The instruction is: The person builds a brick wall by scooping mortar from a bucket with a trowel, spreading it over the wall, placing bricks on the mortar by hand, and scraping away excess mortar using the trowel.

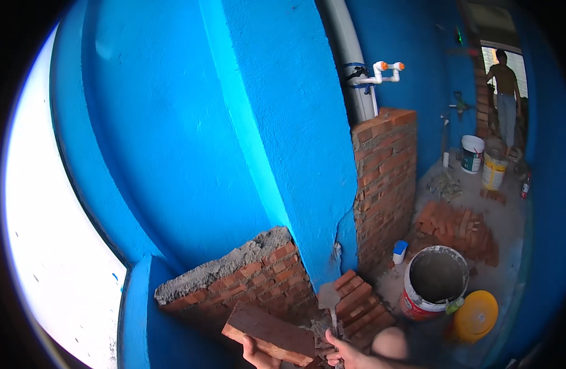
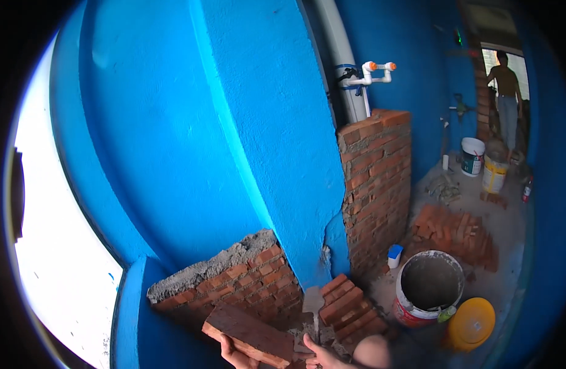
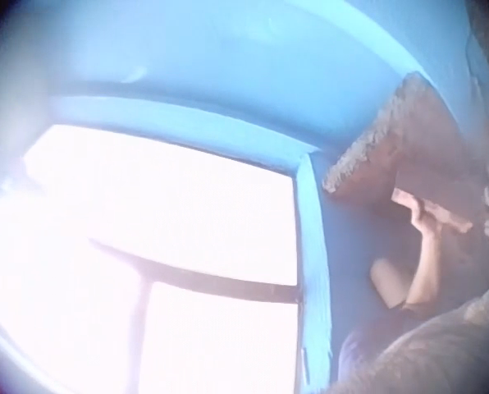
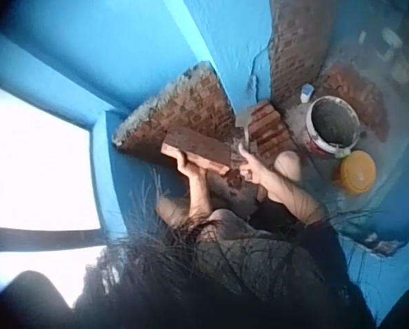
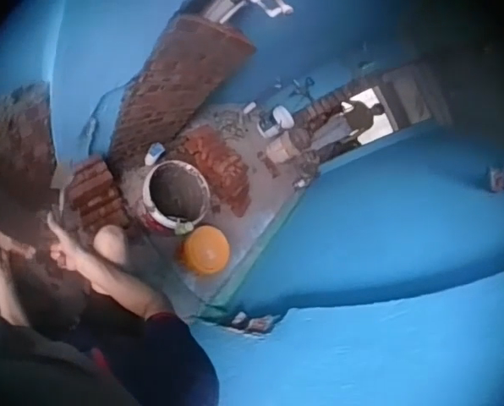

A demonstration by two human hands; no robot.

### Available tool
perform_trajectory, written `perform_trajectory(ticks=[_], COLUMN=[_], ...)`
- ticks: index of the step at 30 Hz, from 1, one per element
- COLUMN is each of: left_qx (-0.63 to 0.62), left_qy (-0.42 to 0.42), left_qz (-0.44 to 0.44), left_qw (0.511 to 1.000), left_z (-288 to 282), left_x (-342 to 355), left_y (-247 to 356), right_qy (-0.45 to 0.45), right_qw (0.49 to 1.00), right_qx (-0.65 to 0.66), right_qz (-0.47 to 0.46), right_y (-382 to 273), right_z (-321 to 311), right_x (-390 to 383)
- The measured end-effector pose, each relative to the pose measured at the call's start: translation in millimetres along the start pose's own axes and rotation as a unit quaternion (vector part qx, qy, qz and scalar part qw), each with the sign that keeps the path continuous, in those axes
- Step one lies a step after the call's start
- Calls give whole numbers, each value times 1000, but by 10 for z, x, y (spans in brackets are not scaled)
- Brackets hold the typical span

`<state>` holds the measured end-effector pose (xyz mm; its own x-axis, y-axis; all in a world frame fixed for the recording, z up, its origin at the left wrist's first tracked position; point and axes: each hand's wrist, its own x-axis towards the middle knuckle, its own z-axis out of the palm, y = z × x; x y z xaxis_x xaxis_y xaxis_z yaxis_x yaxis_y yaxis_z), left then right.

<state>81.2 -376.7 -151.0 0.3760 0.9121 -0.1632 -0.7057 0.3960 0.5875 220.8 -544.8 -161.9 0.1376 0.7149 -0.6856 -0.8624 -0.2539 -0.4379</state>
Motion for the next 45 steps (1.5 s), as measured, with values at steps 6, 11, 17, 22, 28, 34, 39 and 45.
perform_trajectory(ticks=[6,11,17,22,28,34,39,45], left_qx=[19,106,394,831,836,831,819,837], left_qy=[-106,-122,-260,-438,-504,-499,-430,-316], left_qz=[80,106,262,286,169,121,157,245], left_qw=[991,981,842,191,136,215,346,372], left_z=[382,526,1330,1831,1453,1084,1212,1826], left_x=[-173,-378,-457,-587,-254,-22,397,1440], left_y=[-13,183,1068,1392,963,948,1226,1440], right_qy=[-90,-204,-246,-288,-218,-197,-187,-147], right_qw=[994,974,967,951,974,979,974,961], right_qx=[43,32,34,103,60,29,124,233], right_qz=[33,90,47,-49,23,29,-33,-40], right_y=[-120,-156,-186,-159,9,-13,-261,-424], right_z=[19,113,106,-3,-83,-2,-76,-120], right_x=[118,117,123,382,615,460,291,198])
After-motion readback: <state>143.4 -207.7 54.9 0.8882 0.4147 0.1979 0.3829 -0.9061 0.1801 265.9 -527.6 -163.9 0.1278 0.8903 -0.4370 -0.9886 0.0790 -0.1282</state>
